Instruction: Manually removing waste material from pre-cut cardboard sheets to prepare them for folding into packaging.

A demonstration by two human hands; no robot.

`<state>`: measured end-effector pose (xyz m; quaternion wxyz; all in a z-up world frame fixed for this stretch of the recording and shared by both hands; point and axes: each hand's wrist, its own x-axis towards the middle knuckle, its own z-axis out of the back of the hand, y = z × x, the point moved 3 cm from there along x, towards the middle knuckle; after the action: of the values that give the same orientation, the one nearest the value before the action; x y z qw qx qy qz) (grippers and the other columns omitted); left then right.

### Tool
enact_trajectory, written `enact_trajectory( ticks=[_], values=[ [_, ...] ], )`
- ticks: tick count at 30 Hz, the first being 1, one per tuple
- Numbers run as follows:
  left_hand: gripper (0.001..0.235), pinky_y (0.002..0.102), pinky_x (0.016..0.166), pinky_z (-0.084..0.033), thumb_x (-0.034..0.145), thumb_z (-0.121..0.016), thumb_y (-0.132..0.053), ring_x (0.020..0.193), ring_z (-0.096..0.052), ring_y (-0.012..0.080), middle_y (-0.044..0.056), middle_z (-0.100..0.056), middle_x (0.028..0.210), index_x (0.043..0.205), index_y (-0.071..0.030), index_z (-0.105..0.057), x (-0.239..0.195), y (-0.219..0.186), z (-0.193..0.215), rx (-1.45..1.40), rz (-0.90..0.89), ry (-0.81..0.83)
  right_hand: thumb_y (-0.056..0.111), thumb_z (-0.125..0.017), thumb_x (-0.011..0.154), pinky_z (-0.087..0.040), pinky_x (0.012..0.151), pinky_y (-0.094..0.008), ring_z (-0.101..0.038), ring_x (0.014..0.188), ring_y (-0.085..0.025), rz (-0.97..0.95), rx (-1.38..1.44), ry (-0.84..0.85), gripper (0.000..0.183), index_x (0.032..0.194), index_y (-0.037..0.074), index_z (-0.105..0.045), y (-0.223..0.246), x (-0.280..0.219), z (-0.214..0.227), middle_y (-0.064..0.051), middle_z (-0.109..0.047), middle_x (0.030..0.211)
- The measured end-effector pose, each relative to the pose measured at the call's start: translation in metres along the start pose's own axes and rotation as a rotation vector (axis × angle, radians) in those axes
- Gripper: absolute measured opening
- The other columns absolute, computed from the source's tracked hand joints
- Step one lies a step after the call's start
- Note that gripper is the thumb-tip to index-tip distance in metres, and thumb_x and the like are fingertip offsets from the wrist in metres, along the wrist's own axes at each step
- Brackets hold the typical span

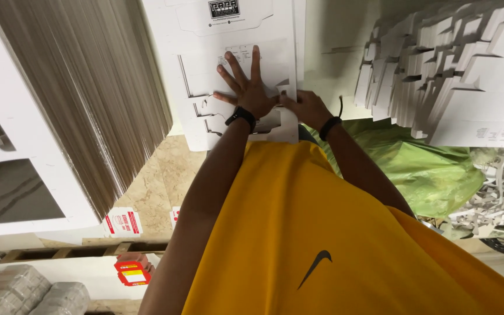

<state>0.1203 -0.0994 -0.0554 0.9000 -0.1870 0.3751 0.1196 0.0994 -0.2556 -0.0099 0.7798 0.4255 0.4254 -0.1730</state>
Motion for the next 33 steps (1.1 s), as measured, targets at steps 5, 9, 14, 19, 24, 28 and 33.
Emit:
enact_trajectory(
  ticks=[5,9,14,19,24,28,33],
  values=[
    [0.127,0.093,0.101,-0.001,0.097,-0.088,-0.054,0.146,0.037,0.0546,0.021,0.047,0.156,0.16,-0.041,0.022,-0.001,0.007,0.002,-0.009,-0.1,0.124,0.025,-0.067,0.095,-0.057,0.077,-0.029,-0.071,0.094,-0.017,-0.137,0.641,-0.04,0.029,0.119,0.009,-0.071,-0.014,-0.007,-0.024,-0.004,-0.074,0.107],
    [0.121,0.09,0.103,0.012,0.096,-0.087,-0.036,0.146,0.042,0.0477,0.016,0.049,0.156,0.162,-0.045,0.014,-0.011,0.003,0.006,-0.14,-0.048,0.131,0.038,-0.064,0.092,-0.055,0.078,-0.034,-0.065,0.098,-0.02,-0.21,0.659,-0.161,0.036,0.111,0.009,-0.055,-0.006,-0.008,-0.029,-0.006,-0.064,0.109],
    [0.121,0.091,0.103,0.005,0.098,-0.087,-0.04,0.147,0.04,0.0495,0.018,0.047,0.157,0.161,-0.045,0.016,-0.009,0.002,0.007,-0.106,-0.066,0.094,0.026,-0.05,0.099,-0.042,0.029,-0.035,-0.051,0.048,-0.024,-0.157,0.762,-0.268,0.021,0.09,0.007,-0.048,0.017,-0.009,-0.033,-0.012,-0.054,0.08],
    [0.118,0.089,0.104,0.002,0.098,-0.084,-0.04,0.149,0.037,0.0493,0.017,0.045,0.159,0.161,-0.045,0.016,-0.012,0.0,0.009,-0.085,-0.045,0.091,0.039,-0.064,0.096,-0.041,0.04,-0.035,-0.04,0.041,-0.02,-0.213,1.03,0.039,0.026,0.101,0.014,-0.055,-0.018,0.001,-0.028,-0.006,-0.047,0.062],
    [0.12,0.09,0.104,-0.001,0.1,-0.081,-0.051,0.149,0.035,0.0506,0.019,0.046,0.157,0.159,-0.044,0.022,-0.01,0.003,0.008,0.005,-0.026,0.113,0.045,-0.068,0.092,-0.042,0.052,-0.033,-0.046,0.054,-0.017,-0.171,1.091,0.125,0.035,0.107,0.021,-0.049,-0.021,-0.005,-0.031,-0.001,-0.045,0.066],
    [0.096,0.085,0.105,0.012,0.104,-0.071,-0.037,0.147,0.041,0.0437,0.01,0.047,0.156,0.165,-0.035,0.003,-0.015,0.03,0.009,-0.232,-0.224,0.142,0.042,-0.059,0.1,-0.048,0.052,-0.035,-0.055,0.058,-0.023,-0.084,1.081,0.099,0.036,0.113,0.008,-0.06,-0.007,-0.015,-0.025,-0.009,-0.059,0.089],
    [0.076,0.07,0.11,-0.037,0.09,-0.085,-0.027,0.129,-0.047,0.0609,0.04,-0.054,0.139,0.149,0.004,-0.049,-0.085,0.07,0.013,-0.571,-0.9,-0.134,0.045,-0.062,0.102,-0.061,0.06,-0.043,-0.07,0.067,-0.033,-0.098,1.066,0.176,0.036,0.107,0.01,-0.055,-0.041,0.003,-0.023,-0.018,-0.068,0.082]
  ],
)
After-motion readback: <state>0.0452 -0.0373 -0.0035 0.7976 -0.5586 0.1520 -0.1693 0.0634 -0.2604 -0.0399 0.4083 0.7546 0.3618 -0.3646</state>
